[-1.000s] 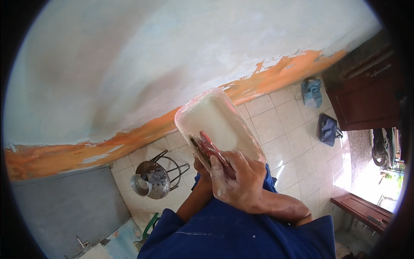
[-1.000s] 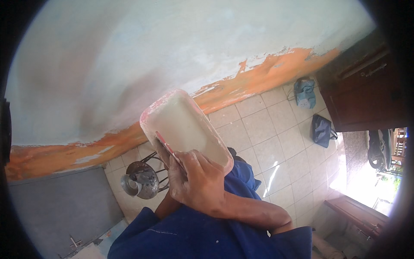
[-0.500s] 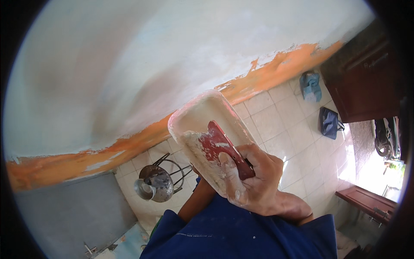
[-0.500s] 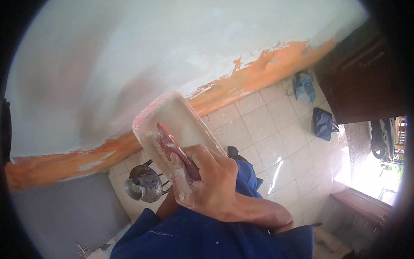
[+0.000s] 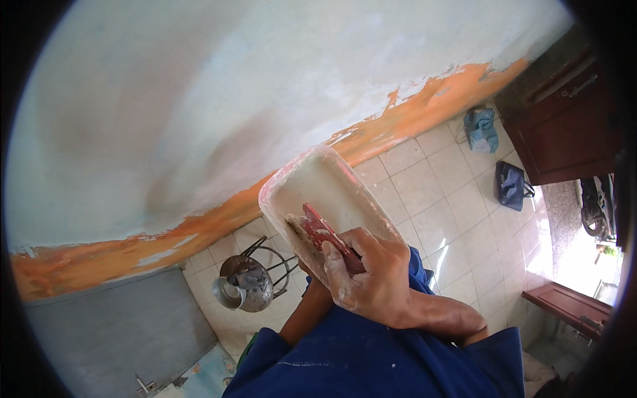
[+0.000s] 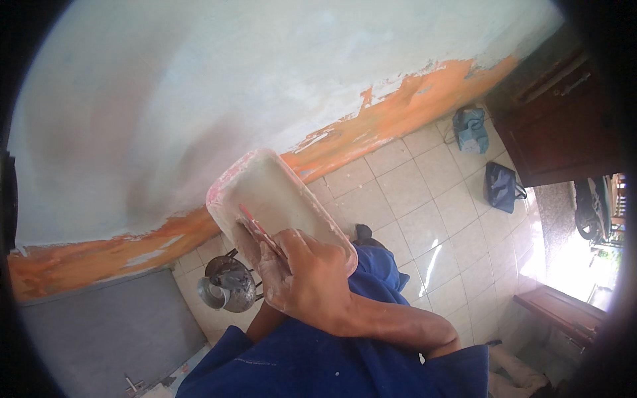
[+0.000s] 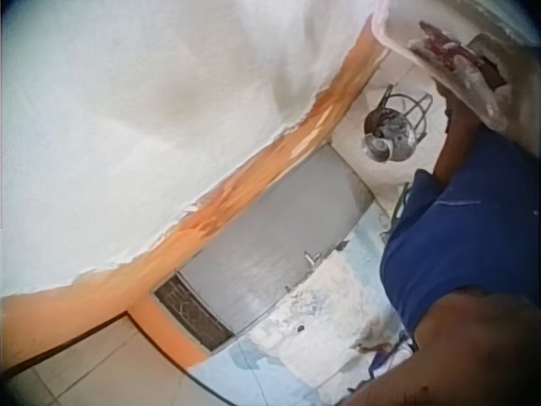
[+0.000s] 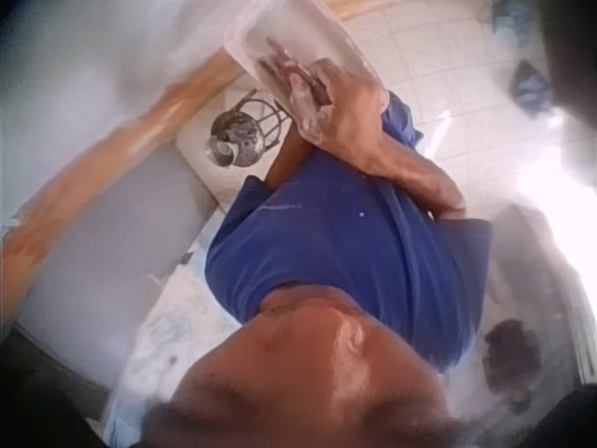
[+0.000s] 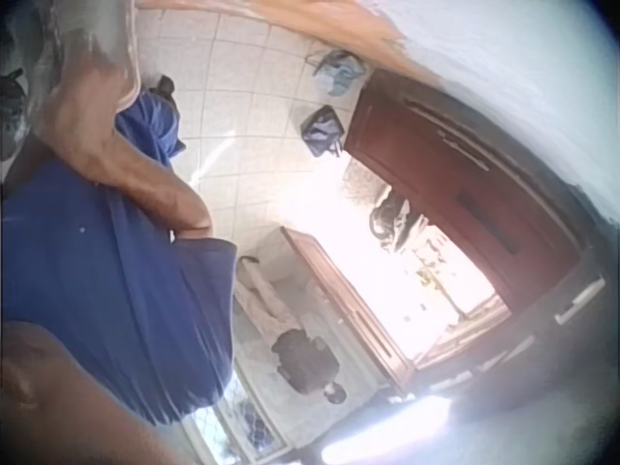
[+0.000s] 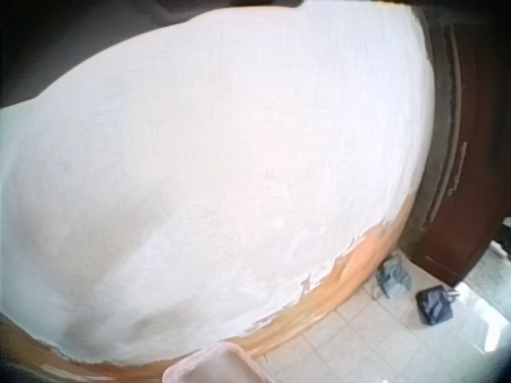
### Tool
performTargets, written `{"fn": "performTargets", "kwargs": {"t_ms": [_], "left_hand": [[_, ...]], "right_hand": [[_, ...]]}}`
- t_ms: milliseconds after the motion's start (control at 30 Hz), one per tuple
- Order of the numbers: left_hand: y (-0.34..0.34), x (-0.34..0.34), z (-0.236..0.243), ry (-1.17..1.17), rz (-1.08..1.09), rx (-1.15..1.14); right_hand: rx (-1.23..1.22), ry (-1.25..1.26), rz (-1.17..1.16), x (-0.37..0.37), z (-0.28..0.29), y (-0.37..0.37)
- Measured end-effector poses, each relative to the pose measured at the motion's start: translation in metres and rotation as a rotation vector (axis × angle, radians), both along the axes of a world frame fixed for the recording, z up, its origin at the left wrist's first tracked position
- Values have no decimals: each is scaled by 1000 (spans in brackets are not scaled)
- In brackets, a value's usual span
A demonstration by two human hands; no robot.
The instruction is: The person mixes plaster in a container using a putty knife and then applies it to a wall by hand using the putty knife.
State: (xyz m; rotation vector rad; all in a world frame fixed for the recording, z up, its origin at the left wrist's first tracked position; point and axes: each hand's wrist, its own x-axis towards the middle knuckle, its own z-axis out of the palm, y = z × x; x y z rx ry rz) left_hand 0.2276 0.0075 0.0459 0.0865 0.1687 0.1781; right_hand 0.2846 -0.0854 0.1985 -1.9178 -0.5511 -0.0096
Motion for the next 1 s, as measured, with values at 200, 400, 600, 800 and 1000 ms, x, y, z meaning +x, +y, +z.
{"fn": "performTargets", "kwargs": {"t_ms": [200, 400, 600, 800, 1000], "left_hand": [[-5, 7, 0, -3, -12, -16], [-7, 9, -1, 6, -23, -23], [-9, 10, -2, 16, -29, -31], [-10, 9, -5, 23, -29, -47], [-9, 6, -6, 38, -32, -48]], "right_hand": [[-74, -225, 57, 6, 5, -15], [-42, -272, 15, 21, 16, -26], [-94, -466, 20, 33, 13, -26], [-166, -325, -17, 13, 5, -25], [46, -221, -44, 10, 15, -15]]}}
